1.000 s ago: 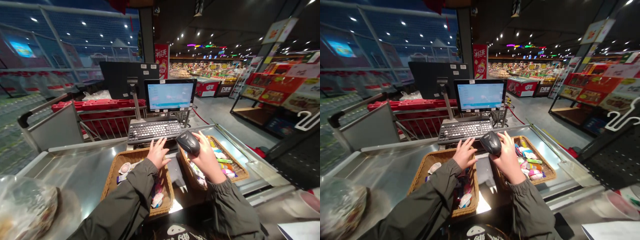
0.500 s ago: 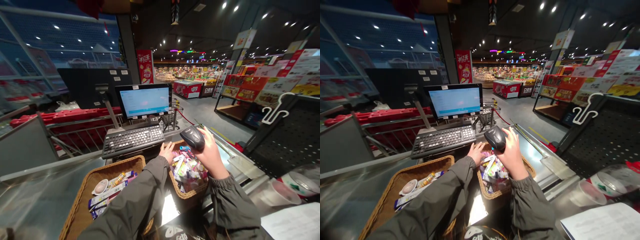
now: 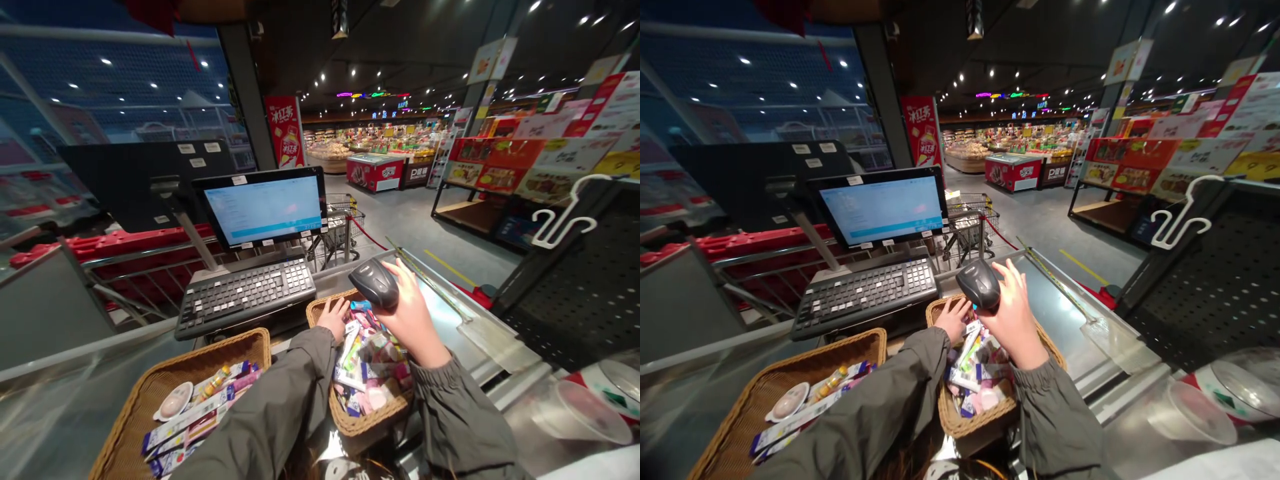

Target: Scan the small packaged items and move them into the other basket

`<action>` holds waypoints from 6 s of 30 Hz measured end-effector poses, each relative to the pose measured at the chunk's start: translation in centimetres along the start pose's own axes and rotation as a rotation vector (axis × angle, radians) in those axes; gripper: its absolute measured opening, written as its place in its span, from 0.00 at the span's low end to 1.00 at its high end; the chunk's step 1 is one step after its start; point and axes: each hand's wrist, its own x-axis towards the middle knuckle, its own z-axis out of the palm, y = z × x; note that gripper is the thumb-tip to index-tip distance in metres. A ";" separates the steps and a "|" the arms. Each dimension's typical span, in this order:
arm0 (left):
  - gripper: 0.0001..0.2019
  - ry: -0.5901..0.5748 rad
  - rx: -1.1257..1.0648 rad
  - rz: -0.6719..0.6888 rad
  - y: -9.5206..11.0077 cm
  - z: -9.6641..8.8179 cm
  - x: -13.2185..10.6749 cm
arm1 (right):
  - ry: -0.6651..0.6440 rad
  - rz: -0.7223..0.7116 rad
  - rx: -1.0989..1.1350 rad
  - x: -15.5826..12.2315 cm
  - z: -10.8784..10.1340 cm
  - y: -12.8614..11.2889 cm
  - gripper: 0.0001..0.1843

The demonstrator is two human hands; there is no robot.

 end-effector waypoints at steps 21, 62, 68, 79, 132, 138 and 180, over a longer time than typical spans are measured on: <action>0.23 -0.147 -0.162 -0.049 -0.5 3.2 1.1 | -0.008 0.026 0.012 0.6 1.3 0.6 0.19; 0.06 0.783 0.055 -0.163 -5.0 -14.0 -15.6 | 0.154 -0.141 -0.048 -1.5 1.4 -6.4 0.25; 0.07 0.842 0.032 -0.265 -7.5 -15.1 -19.4 | 0.030 -0.185 -0.010 -1.4 3.4 -8.6 0.21; 0.05 0.907 0.087 -0.409 -10.4 -15.9 -24.3 | -0.120 -0.265 0.047 -1.5 6.1 -12.2 0.23; 0.05 0.678 -0.017 -0.654 -12.1 -3.3 -38.0 | -0.335 -0.323 0.112 -4.6 13.0 -19.0 0.23; 0.04 0.590 -0.067 -0.624 -12.1 0.0 -38.7 | -0.352 -0.329 0.132 -5.0 13.9 -20.1 0.23; 0.22 0.447 -0.222 0.064 -1.5 -5.2 -17.9 | -0.046 -0.103 -0.103 -5.3 1.1 -9.7 0.20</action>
